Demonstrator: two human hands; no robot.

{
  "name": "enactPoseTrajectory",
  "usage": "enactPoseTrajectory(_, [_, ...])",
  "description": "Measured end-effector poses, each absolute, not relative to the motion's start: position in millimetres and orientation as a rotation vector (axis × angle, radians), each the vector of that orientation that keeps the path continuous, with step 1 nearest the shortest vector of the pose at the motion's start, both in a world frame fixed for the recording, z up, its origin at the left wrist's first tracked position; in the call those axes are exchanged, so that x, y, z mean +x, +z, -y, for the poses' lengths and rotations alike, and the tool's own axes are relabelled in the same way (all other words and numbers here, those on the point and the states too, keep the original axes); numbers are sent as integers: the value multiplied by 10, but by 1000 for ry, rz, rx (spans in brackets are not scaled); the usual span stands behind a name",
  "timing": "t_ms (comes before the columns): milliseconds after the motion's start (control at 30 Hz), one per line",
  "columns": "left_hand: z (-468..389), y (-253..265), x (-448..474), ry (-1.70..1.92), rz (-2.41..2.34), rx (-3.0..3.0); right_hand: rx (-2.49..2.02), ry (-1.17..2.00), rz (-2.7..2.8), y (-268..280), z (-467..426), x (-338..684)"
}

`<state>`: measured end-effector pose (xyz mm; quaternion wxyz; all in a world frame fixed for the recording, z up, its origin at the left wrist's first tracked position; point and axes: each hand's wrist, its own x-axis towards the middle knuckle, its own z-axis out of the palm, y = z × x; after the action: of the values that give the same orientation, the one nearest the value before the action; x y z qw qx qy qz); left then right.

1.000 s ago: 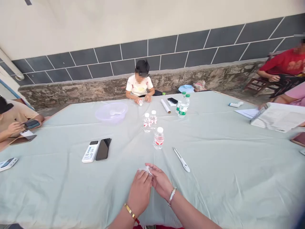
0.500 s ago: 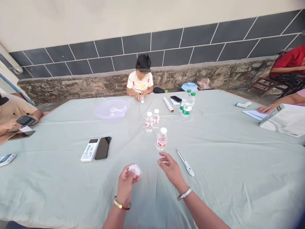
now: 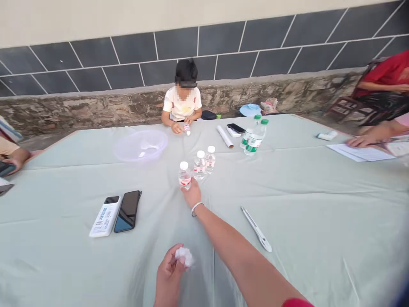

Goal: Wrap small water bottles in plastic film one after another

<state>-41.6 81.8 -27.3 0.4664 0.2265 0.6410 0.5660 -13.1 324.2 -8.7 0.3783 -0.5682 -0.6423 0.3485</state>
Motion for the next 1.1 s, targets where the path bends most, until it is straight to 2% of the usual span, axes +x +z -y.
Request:
enactPoseTrajectory(167, [-873,-531,-600,1336,-1714,567,-1633,853,1419,-146,-3955,-639])
enactPoseTrajectory(300, [-1142,-219,-948,1324,-1819,508,-1689,876,1274,-147,-4151,-850])
enactPoseTrajectory(433, [-1634,262,-1481,1349,-2037,586,-1704,855,1267,-285,-3866,-767])
enactPoseTrajectory(500, [-2029,409,-1772,1431,-2228,688,-1571,886,1362,-416,-3583,-617])
enactPoseTrajectory(600, [-2729,578,-2156,1570,-2374,973,-1290,936,1594,-574,-3119,-338])
enactPoseTrajectory(733, [-3622,823,-2600,1748,-2609,1412,-1181,971,1786,-663,-2748,-68])
enactPoseTrajectory(800, [-4019,882,-2814,1476,-2778,1323,-1181,978,1865,-677,-2718,-29])
enactPoseTrajectory(833, [-4193,884,-2915,1143,-2810,1242,-1195,977,1900,-675,-2727,-27])
enactPoseTrajectory(967, [-4486,779,-3199,298,-2692,1084,-1269,960,1998,-619,-2788,-59])
enactPoseTrajectory(1033, [-4293,726,-3188,141,-2737,1178,-1278,948,2042,-580,-2802,-71])
enactPoseTrajectory(1100, [-3895,687,-3013,292,-2808,1405,-1261,931,2078,-555,-2805,-83])
